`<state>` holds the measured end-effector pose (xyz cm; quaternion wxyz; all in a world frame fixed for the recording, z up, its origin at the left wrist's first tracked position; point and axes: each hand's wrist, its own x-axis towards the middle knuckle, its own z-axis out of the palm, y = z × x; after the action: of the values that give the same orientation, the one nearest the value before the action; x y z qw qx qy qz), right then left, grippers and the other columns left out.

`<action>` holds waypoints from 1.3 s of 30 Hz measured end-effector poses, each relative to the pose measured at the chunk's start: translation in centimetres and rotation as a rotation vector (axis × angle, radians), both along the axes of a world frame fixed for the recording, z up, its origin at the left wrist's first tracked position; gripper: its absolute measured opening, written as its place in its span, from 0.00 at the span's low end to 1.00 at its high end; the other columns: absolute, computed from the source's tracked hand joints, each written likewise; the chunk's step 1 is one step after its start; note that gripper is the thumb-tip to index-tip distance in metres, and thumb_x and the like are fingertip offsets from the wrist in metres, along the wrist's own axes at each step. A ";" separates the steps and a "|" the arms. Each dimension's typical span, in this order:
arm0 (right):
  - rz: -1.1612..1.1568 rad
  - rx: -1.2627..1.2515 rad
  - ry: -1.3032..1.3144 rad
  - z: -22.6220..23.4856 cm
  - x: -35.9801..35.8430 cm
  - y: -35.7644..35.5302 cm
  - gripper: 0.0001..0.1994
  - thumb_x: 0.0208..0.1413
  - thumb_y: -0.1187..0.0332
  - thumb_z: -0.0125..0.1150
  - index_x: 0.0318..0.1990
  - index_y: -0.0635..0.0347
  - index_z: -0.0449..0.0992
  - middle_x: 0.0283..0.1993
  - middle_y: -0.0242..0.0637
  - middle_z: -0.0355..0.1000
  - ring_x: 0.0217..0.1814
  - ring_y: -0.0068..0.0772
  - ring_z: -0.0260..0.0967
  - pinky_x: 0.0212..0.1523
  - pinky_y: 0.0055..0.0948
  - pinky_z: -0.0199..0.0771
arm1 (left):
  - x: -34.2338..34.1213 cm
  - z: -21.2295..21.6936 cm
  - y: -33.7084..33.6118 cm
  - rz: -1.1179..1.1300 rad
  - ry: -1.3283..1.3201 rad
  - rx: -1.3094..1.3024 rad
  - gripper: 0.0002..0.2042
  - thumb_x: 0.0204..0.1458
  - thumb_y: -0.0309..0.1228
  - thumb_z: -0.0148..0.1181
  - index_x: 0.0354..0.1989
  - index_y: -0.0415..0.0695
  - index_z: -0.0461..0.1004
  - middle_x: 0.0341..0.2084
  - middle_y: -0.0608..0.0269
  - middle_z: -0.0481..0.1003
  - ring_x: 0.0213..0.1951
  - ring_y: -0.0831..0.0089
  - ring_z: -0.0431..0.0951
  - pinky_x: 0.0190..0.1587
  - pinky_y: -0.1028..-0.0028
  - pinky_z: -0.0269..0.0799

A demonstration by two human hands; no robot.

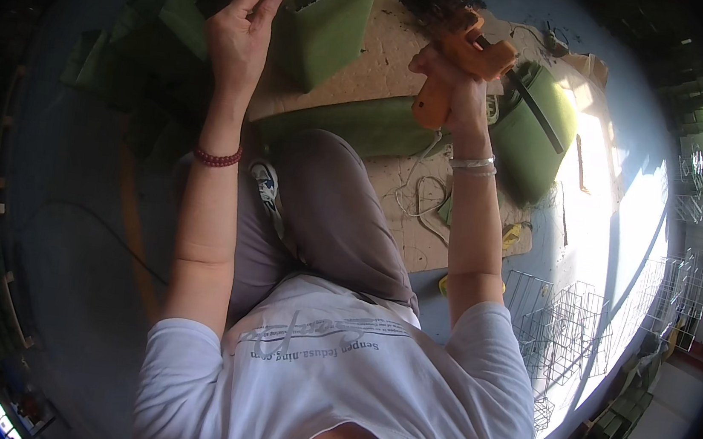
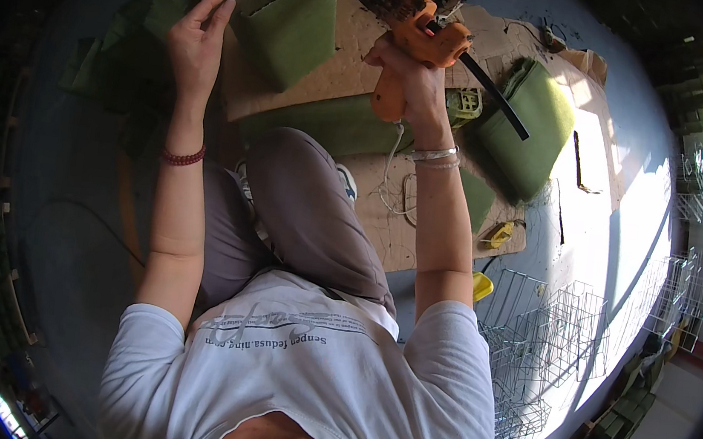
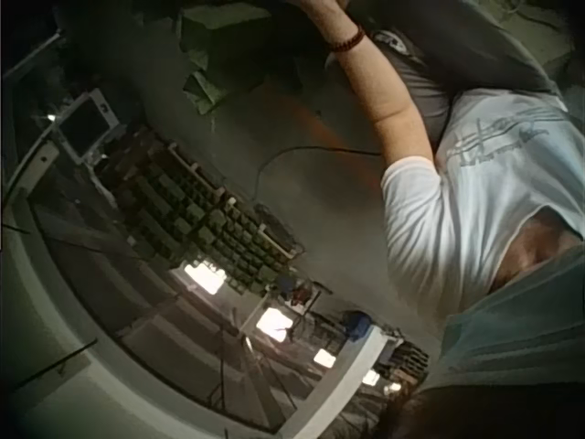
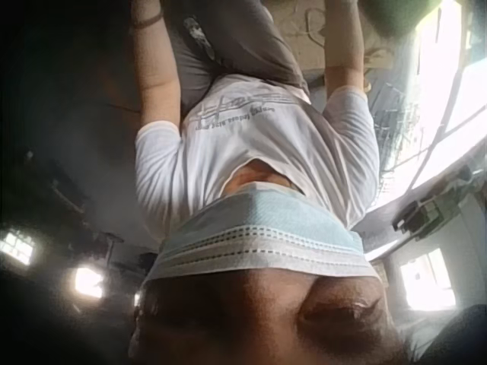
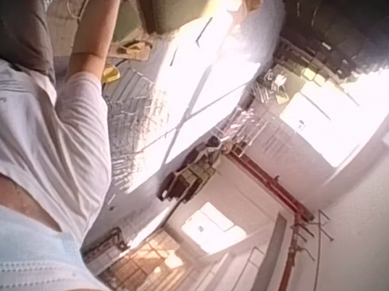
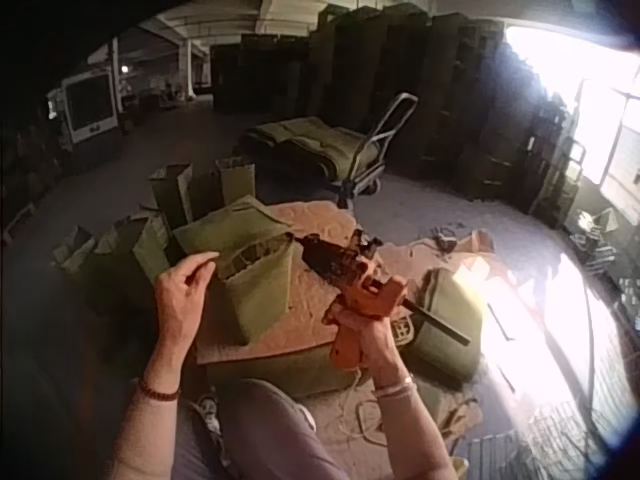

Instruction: Applying adhesive and assembling green padded fabric covers onto foam or wire frames to create upholstered products.

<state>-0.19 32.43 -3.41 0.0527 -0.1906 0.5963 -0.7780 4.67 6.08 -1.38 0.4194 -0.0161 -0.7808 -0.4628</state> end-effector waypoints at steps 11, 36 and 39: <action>0.008 -0.023 -0.006 -0.2 0.3 -0.2 0.13 0.49 0.73 0.60 0.42 0.66 0.70 0.31 0.36 0.71 0.34 0.29 0.71 0.40 0.30 0.73 | -0.2 0.2 0.1 0.047 0.017 -0.049 0.07 0.54 0.30 0.60 0.39 0.44 0.80 0.23 0.60 0.77 0.24 0.77 0.73 0.30 0.77 0.68; -0.001 -0.039 -0.078 0.0 1.5 -0.8 0.06 0.45 0.74 0.58 0.32 0.64 0.72 0.29 0.33 0.71 0.32 0.23 0.68 0.37 0.25 0.68 | -0.1 0.7 0.4 0.041 0.014 -0.059 0.06 0.54 0.28 0.59 0.39 0.44 0.79 0.23 0.58 0.77 0.25 0.77 0.76 0.29 0.78 0.69; -0.037 -0.039 -0.087 0.3 1.8 -1.1 0.05 0.45 0.75 0.58 0.31 0.64 0.72 0.29 0.32 0.71 0.32 0.23 0.68 0.37 0.25 0.68 | -0.1 0.6 0.4 0.033 0.035 -0.060 0.06 0.54 0.28 0.59 0.39 0.44 0.79 0.22 0.58 0.77 0.25 0.77 0.77 0.29 0.78 0.69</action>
<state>1.57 31.36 -3.15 0.0604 -0.1464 0.5815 -0.7980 4.62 6.46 -0.81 0.4401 -0.0237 -0.7869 -0.4320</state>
